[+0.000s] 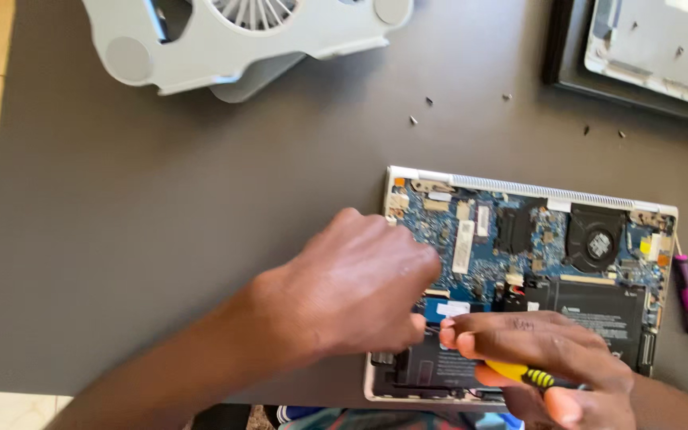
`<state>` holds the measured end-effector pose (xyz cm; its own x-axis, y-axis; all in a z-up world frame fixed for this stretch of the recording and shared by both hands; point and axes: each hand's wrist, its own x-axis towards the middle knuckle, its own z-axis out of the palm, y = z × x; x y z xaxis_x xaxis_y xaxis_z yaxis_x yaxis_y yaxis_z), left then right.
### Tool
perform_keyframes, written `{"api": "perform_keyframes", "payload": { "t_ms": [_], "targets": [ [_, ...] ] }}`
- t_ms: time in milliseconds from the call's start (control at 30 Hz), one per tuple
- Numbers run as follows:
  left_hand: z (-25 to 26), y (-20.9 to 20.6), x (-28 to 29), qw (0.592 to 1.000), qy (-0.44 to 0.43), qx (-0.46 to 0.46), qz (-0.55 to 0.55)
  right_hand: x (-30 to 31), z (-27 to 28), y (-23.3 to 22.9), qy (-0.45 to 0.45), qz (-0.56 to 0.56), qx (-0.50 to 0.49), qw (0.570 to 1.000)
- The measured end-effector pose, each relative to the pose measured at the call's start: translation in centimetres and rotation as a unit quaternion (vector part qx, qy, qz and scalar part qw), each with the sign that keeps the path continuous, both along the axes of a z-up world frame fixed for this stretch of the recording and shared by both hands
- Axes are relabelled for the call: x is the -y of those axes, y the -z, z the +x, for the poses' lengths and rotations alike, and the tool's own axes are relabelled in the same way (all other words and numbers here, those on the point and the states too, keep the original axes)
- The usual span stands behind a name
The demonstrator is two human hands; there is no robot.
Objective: The person uses a screwdriver to fasten screws into the internal frame of a disassembled laptop, then places the bottom cover over the chassis and presses it into place. The person handles the laptop, screws, and screwdriver throughout the clip.
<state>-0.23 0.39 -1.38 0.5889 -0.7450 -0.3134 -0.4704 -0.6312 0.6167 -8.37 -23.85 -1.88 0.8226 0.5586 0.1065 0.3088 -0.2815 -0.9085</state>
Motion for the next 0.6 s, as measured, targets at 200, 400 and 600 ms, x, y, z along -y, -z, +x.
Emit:
{"api": "perform_keyframes", "payload": {
  "t_ms": [200,400,600],
  "targets": [
    [0.5,-0.5,0.0,0.999,-0.008,-0.019,-0.025,-0.2,1.2,1.4,-0.101,0.198,-0.125,0.967],
    [0.7,-0.8,0.0,0.998,-0.016,-0.055,0.002,-0.2,2.8,0.9,-0.185,0.109,0.065,0.975],
    [0.5,-1.2,0.4,0.997,-0.008,-0.063,0.042,-1.6,2.9,-0.5,-0.163,0.1,0.222,0.956]
  ]
}}
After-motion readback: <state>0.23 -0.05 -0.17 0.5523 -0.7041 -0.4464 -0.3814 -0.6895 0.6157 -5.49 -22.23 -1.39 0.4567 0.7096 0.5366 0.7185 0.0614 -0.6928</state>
